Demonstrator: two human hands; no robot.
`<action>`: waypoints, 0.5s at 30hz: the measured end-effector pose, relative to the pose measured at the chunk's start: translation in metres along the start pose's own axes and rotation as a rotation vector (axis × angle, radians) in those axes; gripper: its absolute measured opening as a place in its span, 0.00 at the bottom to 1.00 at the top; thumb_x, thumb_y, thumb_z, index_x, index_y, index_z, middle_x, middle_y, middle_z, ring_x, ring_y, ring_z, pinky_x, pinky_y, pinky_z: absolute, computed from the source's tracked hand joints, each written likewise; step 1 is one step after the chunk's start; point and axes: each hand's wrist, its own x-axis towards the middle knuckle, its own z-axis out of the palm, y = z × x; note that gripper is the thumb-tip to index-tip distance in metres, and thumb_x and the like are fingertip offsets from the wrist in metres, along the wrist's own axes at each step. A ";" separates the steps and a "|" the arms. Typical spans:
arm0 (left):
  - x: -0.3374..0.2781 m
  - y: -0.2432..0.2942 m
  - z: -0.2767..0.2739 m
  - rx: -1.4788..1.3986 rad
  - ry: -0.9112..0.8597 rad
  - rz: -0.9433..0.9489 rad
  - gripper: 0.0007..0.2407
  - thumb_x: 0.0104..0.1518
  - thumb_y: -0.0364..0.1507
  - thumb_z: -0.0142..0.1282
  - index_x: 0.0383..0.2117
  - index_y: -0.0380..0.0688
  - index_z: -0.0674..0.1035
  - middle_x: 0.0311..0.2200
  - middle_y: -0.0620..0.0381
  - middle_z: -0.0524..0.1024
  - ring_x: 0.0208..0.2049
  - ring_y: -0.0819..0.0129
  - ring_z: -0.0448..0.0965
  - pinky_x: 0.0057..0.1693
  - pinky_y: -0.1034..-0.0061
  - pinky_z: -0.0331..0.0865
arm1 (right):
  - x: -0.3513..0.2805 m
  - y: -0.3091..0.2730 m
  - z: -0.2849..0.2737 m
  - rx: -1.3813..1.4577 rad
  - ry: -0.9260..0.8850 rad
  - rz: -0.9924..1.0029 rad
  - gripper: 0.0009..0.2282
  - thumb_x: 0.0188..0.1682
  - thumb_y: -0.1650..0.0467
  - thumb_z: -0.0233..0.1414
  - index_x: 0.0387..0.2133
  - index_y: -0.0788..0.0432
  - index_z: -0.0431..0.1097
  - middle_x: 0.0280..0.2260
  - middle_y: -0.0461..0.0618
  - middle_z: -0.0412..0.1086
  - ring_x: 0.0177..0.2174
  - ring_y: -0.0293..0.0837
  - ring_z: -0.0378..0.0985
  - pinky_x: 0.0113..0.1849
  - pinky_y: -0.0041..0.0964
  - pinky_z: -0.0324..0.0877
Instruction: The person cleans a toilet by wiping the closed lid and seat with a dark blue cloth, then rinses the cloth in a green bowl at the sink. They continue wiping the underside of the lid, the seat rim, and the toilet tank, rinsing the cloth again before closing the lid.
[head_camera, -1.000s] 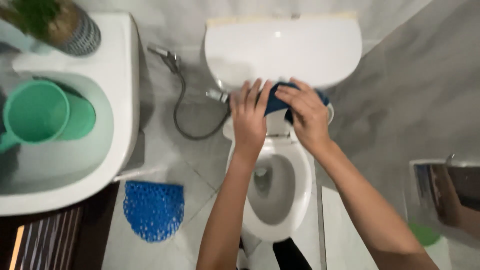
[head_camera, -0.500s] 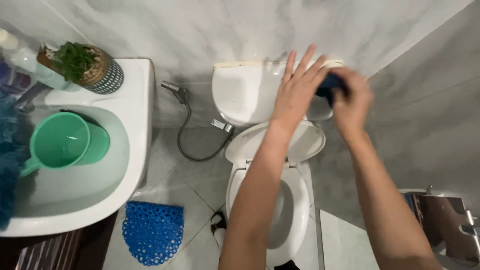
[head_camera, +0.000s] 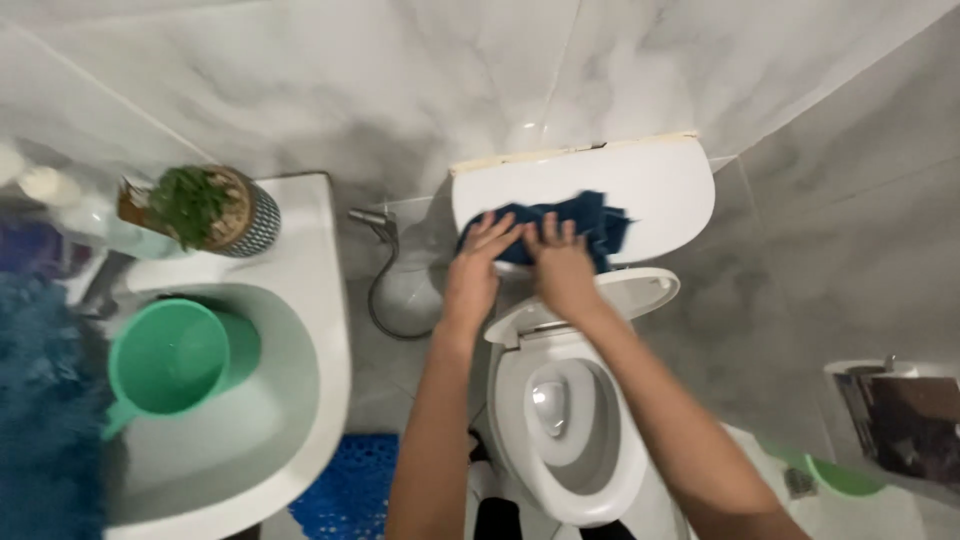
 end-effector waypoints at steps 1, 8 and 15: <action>-0.008 -0.003 -0.014 -0.008 0.032 -0.052 0.33 0.44 0.08 0.52 0.59 0.57 0.77 0.63 0.61 0.71 0.68 0.53 0.62 0.71 0.62 0.55 | 0.003 -0.020 0.010 -0.016 0.042 0.000 0.32 0.41 0.73 0.60 0.63 0.56 0.64 0.64 0.71 0.58 0.59 0.75 0.63 0.53 0.69 0.65; -0.104 -0.032 -0.056 0.333 0.156 -0.686 0.17 0.52 0.18 0.57 0.47 0.54 0.82 0.46 0.59 0.81 0.51 0.60 0.80 0.57 0.64 0.73 | 0.013 -0.161 0.066 0.411 -0.074 -0.096 0.09 0.42 0.76 0.55 0.32 0.52 0.80 0.29 0.55 0.79 0.33 0.61 0.84 0.32 0.53 0.79; -0.139 0.088 -0.123 0.121 0.126 -0.688 0.21 0.59 0.15 0.47 0.59 0.44 0.73 0.57 0.43 0.69 0.61 0.42 0.69 0.65 0.53 0.66 | -0.082 -0.154 -0.003 0.846 -0.095 -0.014 0.15 0.50 0.70 0.55 0.49 0.40 0.76 0.44 0.51 0.77 0.46 0.59 0.79 0.47 0.56 0.74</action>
